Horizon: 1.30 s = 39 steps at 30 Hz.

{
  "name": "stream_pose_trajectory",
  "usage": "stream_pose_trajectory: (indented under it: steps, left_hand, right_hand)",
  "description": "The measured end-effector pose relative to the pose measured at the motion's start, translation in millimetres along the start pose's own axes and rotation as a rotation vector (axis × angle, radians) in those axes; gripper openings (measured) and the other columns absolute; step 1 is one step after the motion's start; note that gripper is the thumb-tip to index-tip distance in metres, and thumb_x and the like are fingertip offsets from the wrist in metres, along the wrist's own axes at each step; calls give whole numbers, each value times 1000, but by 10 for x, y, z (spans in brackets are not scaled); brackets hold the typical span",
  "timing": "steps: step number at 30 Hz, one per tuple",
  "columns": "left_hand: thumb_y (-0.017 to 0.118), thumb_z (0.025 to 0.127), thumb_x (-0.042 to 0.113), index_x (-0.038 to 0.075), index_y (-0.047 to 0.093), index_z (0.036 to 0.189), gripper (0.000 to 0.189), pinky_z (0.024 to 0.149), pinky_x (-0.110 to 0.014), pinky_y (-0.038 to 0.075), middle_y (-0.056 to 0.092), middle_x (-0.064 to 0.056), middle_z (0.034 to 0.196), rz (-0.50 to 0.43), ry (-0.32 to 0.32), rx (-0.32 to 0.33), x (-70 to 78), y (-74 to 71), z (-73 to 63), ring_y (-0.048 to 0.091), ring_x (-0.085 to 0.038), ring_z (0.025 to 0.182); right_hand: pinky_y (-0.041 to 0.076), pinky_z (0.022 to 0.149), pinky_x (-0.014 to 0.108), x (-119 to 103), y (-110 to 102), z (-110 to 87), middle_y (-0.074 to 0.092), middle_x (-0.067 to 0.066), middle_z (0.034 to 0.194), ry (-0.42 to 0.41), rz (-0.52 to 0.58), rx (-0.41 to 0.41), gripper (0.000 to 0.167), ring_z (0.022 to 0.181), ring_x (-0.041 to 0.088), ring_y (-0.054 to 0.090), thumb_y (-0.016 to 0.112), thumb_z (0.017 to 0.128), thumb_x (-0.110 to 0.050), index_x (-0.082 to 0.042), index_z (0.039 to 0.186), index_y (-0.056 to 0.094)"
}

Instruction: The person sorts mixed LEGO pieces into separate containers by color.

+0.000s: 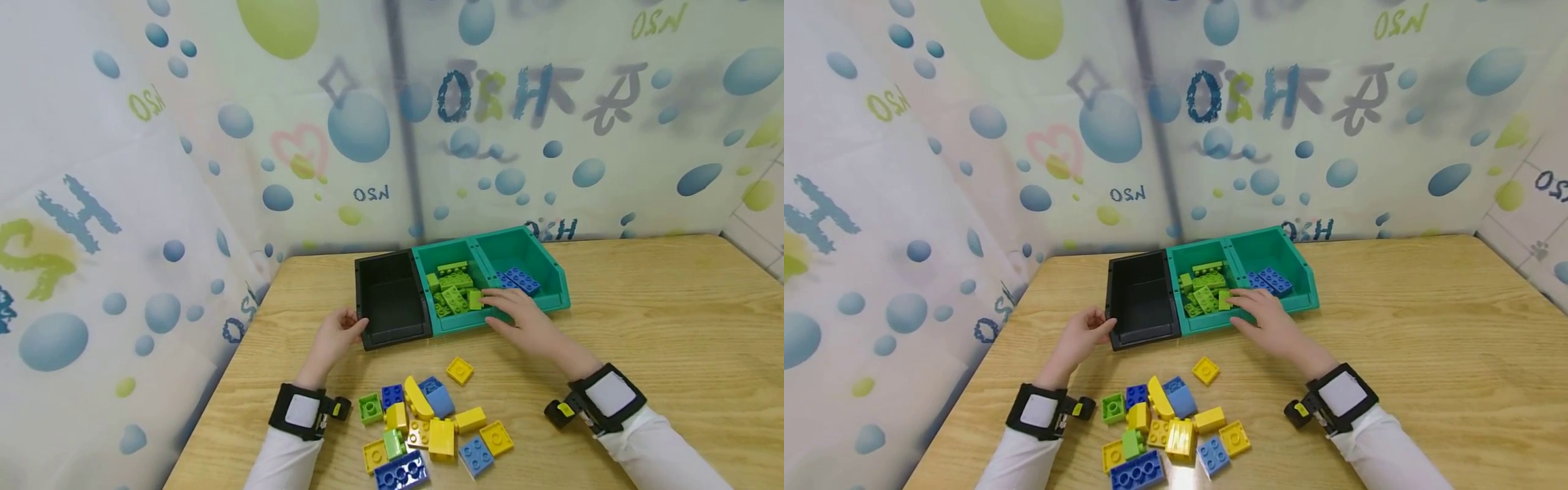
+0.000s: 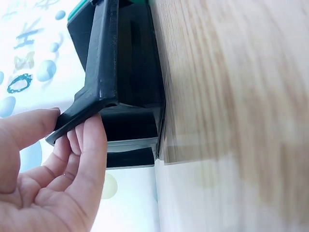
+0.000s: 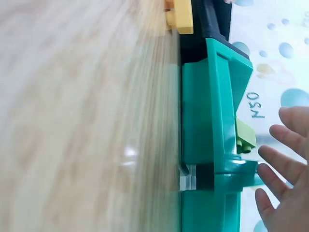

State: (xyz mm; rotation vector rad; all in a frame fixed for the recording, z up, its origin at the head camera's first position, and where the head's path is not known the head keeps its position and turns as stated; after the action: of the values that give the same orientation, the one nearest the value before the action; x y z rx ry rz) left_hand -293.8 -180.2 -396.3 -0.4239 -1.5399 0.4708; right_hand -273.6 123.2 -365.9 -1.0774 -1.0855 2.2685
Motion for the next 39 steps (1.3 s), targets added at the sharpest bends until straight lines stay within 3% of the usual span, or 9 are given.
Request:
stream_pose_trajectory:
  steps: [7,12,15,22,26,32,36,39]
  left_hand:
    - [64,90,14,1,55,89,16,70,-33,58,53,-8,80,21,10,5,-22,0,19,59,-16,70]
    - [64,90,15,1,55,89,17,70,-34,58,54,-8,80,25,9,5,-24,7,21,60,-17,70]
    - [64,90,16,1,55,90,17,71,-34,58,53,-8,80,19,1,3,-22,11,20,61,-18,71]
    - [63,91,15,1,54,89,16,71,-35,58,53,-8,81,3,-4,-6,-16,8,18,62,-21,73]
    - [63,91,15,2,54,88,16,70,-34,58,53,-8,80,9,-4,-7,-25,9,9,62,-20,73]
    - [63,91,17,3,54,87,17,68,-32,57,53,-7,78,28,-1,-5,-15,7,6,62,-19,72]
    - [63,91,16,2,53,87,17,67,-32,57,52,-7,78,32,14,-3,13,-2,-1,62,-21,73]
    - [63,91,15,2,53,87,17,67,-32,57,52,-7,78,31,18,-2,8,-2,1,61,-21,72]
  right_hand:
    - [49,89,50,125,-163,-137,62,17,117,76,96,128,22,110,34,55,59,92,-5,-1,112,65]
    - [50,74,18,242,-300,-267,66,14,102,130,178,241,15,88,3,57,56,92,-1,-1,102,67]
    - [45,71,8,355,-397,-362,65,12,98,198,225,281,15,84,-9,50,54,95,-3,1,101,67]
    - [43,76,5,765,-594,-603,55,-30,89,420,393,373,35,84,-5,53,43,101,-18,12,112,58]
    - [44,73,6,997,-651,-732,57,-25,84,510,471,453,37,80,0,53,43,101,-23,9,111,58]
    - [46,71,4,1244,-653,-872,61,-15,83,587,697,588,18,78,2,54,52,98,-23,-13,98,67]
    - [44,73,3,1291,-672,-921,57,-20,87,624,649,608,11,83,-4,52,53,97,-22,-21,99,64]
    - [42,75,2,1304,-645,-909,53,-20,99,652,553,539,21,88,-9,48,50,98,-24,-13,115,57]
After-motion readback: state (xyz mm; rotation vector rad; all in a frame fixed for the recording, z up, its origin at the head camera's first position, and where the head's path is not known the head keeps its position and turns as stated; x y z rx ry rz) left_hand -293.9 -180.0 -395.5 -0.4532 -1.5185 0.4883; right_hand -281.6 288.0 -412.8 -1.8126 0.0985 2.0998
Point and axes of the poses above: each hand's wrist, its own z-axis towards the middle knuckle, its own y-axis out of the palm, x = y × z, the point moved 10 cm from there along z, towards the middle knuckle
